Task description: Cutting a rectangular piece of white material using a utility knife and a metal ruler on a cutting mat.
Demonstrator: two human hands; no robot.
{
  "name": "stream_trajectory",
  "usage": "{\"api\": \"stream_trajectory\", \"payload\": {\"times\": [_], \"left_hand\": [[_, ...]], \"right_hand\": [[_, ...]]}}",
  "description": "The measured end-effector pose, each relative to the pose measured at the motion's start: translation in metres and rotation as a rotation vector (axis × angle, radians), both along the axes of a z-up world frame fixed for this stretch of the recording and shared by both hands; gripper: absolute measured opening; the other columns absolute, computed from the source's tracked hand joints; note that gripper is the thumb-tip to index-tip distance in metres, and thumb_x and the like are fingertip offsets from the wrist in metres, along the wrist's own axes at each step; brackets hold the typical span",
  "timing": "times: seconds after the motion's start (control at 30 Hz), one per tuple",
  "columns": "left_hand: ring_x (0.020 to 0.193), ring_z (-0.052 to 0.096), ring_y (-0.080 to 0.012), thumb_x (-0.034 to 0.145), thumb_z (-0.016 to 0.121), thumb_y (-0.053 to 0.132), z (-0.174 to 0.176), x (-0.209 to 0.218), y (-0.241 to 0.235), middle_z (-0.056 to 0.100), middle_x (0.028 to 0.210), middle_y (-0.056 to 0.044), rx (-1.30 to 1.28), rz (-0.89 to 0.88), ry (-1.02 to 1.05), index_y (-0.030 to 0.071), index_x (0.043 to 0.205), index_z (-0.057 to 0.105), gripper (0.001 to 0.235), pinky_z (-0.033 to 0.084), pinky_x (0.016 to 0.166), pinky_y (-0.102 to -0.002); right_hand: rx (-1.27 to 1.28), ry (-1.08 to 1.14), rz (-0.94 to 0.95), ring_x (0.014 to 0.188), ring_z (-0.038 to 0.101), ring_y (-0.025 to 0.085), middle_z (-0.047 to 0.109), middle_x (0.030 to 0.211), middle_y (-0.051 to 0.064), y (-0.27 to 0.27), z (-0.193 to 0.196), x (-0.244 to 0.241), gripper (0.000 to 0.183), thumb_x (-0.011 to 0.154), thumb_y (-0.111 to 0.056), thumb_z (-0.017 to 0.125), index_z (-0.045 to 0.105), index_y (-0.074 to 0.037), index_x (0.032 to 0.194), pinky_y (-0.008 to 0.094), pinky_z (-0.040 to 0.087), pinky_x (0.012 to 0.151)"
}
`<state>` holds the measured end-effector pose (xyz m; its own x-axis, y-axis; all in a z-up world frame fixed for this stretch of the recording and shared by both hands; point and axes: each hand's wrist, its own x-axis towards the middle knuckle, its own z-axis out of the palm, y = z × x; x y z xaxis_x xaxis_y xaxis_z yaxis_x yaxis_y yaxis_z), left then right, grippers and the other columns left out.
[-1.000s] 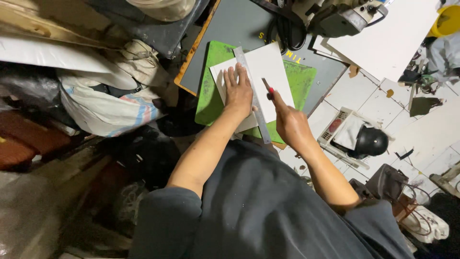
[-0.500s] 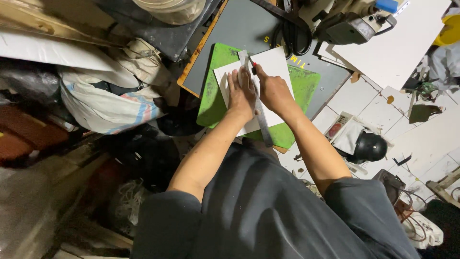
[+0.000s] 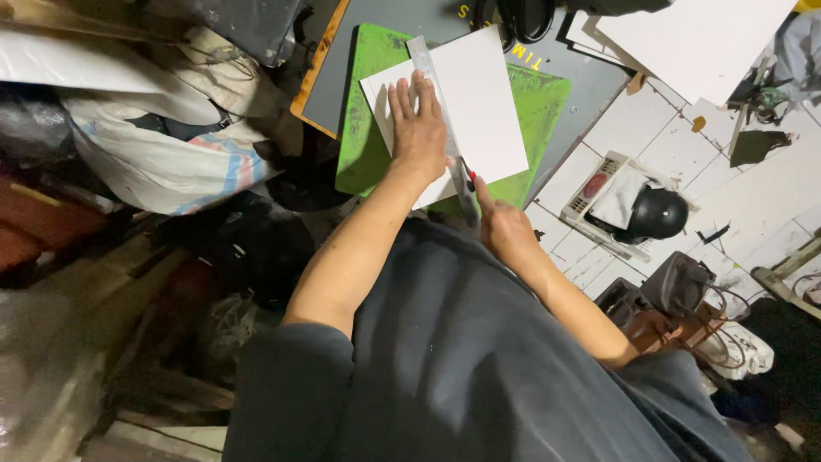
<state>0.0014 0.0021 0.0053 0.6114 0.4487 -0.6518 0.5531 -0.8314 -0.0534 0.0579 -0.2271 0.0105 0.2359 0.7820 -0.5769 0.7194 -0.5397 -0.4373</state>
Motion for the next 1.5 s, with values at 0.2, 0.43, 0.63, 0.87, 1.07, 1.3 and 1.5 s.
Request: {"api": "stream_trajectory", "payload": {"times": [0.2, 0.43, 0.63, 0.87, 1.07, 1.3, 1.5], "left_hand": [[0.152, 0.001, -0.0555, 0.074, 0.072, 0.073, -0.009, -0.001, -0.003, -0.002, 0.166, -0.032, 0.002, 0.002, -0.008, -0.010, 0.159, 0.004, 0.137, -0.006, 0.120, -0.068], [0.151, 0.015, -0.0574, 0.068, 0.091, 0.052, 0.013, -0.004, -0.002, 0.011, 0.165, -0.034, -0.081, 0.131, -0.189, -0.013, 0.158, 0.015, 0.134, -0.006, 0.124, -0.068], [0.149, 0.019, -0.0582, 0.061, 0.096, 0.047, -0.007, -0.004, -0.002, 0.015, 0.163, -0.034, -0.079, 0.139, -0.243, -0.014, 0.156, 0.020, 0.136, -0.003, 0.125, -0.068], [0.151, 0.009, -0.0580, 0.059, 0.093, 0.059, -0.007, -0.008, -0.002, 0.015, 0.164, -0.035, -0.106, 0.122, -0.226, -0.009, 0.156, 0.025, 0.137, -0.007, 0.125, -0.067], [0.150, 0.010, -0.0593, 0.065, 0.090, 0.058, -0.007, -0.006, 0.001, 0.014, 0.163, -0.037, -0.123, 0.095, -0.210, -0.008, 0.155, 0.028, 0.129, -0.005, 0.124, -0.069], [0.151, 0.017, -0.0558, 0.061, 0.099, 0.038, -0.021, -0.003, -0.003, 0.013, 0.165, -0.032, -0.100, 0.155, -0.196, -0.011, 0.157, 0.018, 0.135, -0.003, 0.127, -0.064], [0.152, 0.002, -0.0563, 0.072, 0.074, 0.074, -0.013, -0.002, -0.003, 0.000, 0.167, -0.032, 0.012, 0.015, -0.040, -0.009, 0.159, 0.003, 0.140, -0.007, 0.120, -0.067]], "right_hand": [[0.051, 0.037, 0.047, 0.052, 0.055, 0.043, 0.062, 0.090, 0.028, -0.068, 0.003, -0.022, 0.086, 0.091, 0.009, 0.053, 0.014, -0.004, 0.166, 0.046, 0.043, 0.047], [-0.094, -0.053, -0.007, 0.089, 0.073, 0.045, 0.074, 0.093, 0.021, 0.013, 0.097, 0.014, 0.055, 0.101, -0.027, 0.040, 0.044, -0.027, 0.156, 0.056, 0.058, 0.084], [0.316, -0.006, -0.174, 0.089, 0.069, 0.053, 0.071, 0.094, 0.029, 0.105, 0.057, 0.043, 0.051, 0.105, -0.018, 0.045, 0.045, -0.015, 0.156, 0.063, 0.053, 0.076], [0.263, -0.111, -0.009, 0.089, 0.072, 0.052, 0.072, 0.088, 0.031, 0.170, 0.008, 0.055, 0.054, 0.103, -0.015, 0.039, 0.040, -0.012, 0.157, 0.063, 0.054, 0.081], [0.194, -0.140, 0.087, 0.085, 0.073, 0.050, 0.072, 0.085, 0.030, 0.177, 0.000, 0.058, 0.057, 0.100, -0.016, 0.041, 0.042, -0.012, 0.157, 0.061, 0.056, 0.077], [0.145, -0.096, 0.103, 0.083, 0.072, 0.055, 0.070, 0.083, 0.034, 0.113, 0.015, 0.036, 0.060, 0.098, -0.013, 0.042, 0.040, -0.006, 0.157, 0.063, 0.056, 0.074], [-0.105, -0.072, 0.093, 0.062, 0.056, 0.049, 0.058, 0.074, 0.022, -0.018, -0.008, -0.004, 0.083, 0.091, -0.004, 0.044, 0.016, -0.017, 0.168, 0.056, 0.043, 0.058]]}}
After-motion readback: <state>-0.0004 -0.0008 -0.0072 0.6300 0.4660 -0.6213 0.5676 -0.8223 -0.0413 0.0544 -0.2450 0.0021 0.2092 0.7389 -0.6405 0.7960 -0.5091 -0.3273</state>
